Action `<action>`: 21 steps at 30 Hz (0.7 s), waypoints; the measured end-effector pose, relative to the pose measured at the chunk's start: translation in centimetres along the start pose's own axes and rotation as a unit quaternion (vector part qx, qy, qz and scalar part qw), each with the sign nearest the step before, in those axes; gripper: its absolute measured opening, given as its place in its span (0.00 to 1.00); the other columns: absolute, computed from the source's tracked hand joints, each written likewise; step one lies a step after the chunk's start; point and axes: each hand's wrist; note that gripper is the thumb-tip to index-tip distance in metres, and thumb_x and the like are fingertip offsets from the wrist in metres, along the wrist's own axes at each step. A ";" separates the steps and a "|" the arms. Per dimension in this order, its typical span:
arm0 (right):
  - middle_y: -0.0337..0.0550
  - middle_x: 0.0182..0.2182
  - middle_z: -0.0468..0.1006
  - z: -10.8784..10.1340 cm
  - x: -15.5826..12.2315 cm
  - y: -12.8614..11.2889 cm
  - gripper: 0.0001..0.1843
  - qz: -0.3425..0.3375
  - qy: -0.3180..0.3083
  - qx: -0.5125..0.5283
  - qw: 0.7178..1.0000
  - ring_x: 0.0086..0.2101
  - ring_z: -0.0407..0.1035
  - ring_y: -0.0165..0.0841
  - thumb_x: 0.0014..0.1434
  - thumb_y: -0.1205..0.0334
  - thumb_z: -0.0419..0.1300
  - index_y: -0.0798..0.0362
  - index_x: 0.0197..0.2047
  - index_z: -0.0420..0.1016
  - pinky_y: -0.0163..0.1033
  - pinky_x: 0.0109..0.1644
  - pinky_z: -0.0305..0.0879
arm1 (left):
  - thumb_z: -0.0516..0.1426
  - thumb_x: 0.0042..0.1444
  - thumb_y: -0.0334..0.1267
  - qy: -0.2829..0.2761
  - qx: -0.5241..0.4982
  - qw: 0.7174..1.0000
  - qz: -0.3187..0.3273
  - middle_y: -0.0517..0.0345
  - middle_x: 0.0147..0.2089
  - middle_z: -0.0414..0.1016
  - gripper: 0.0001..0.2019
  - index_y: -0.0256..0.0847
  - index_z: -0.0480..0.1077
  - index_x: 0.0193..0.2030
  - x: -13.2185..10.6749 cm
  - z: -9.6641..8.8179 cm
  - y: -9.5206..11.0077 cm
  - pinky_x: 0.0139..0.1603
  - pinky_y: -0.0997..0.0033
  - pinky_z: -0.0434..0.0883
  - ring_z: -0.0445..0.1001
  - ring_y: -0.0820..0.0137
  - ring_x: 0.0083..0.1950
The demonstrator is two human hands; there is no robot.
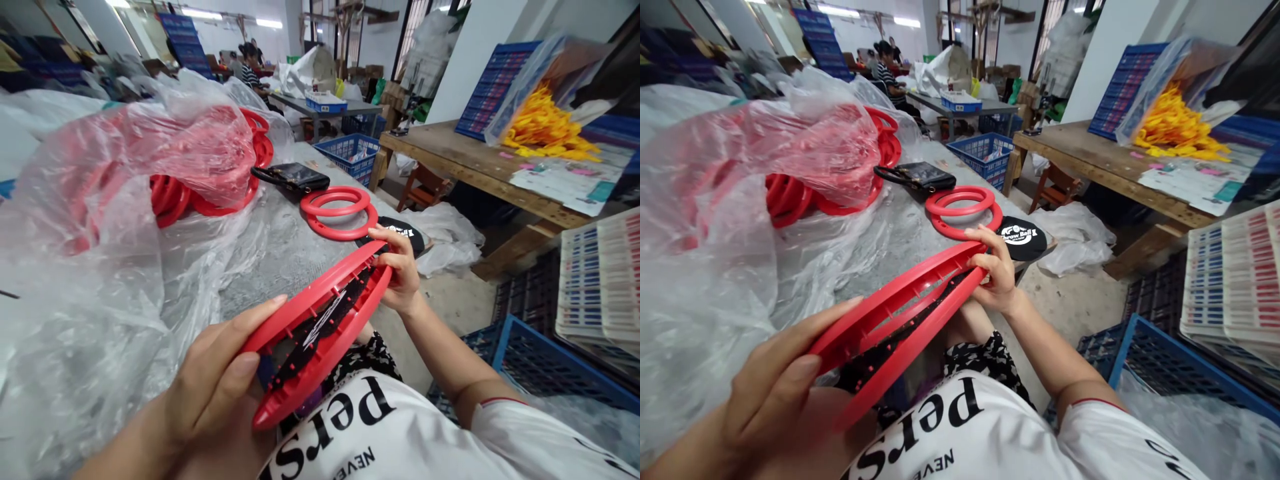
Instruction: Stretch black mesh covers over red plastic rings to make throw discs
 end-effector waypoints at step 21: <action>0.47 0.55 0.72 0.6 0.0 -0.6 0.12 -0.016 0.022 -0.021 0.999 0.51 0.73 0.44 0.61 0.53 0.64 0.44 0.46 0.69 0.56 0.51 0.75 | 0.50 0.68 0.42 -0.002 0.116 0.992 -0.054 0.56 0.59 0.80 0.25 0.48 0.64 0.70 0.5 1.6 3.9 0.55 0.66 0.80 0.81 0.62 0.55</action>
Point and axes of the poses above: each hand's wrist, its own x-axis towards the middle knuckle, its own z-axis out of the palm, y = z × x
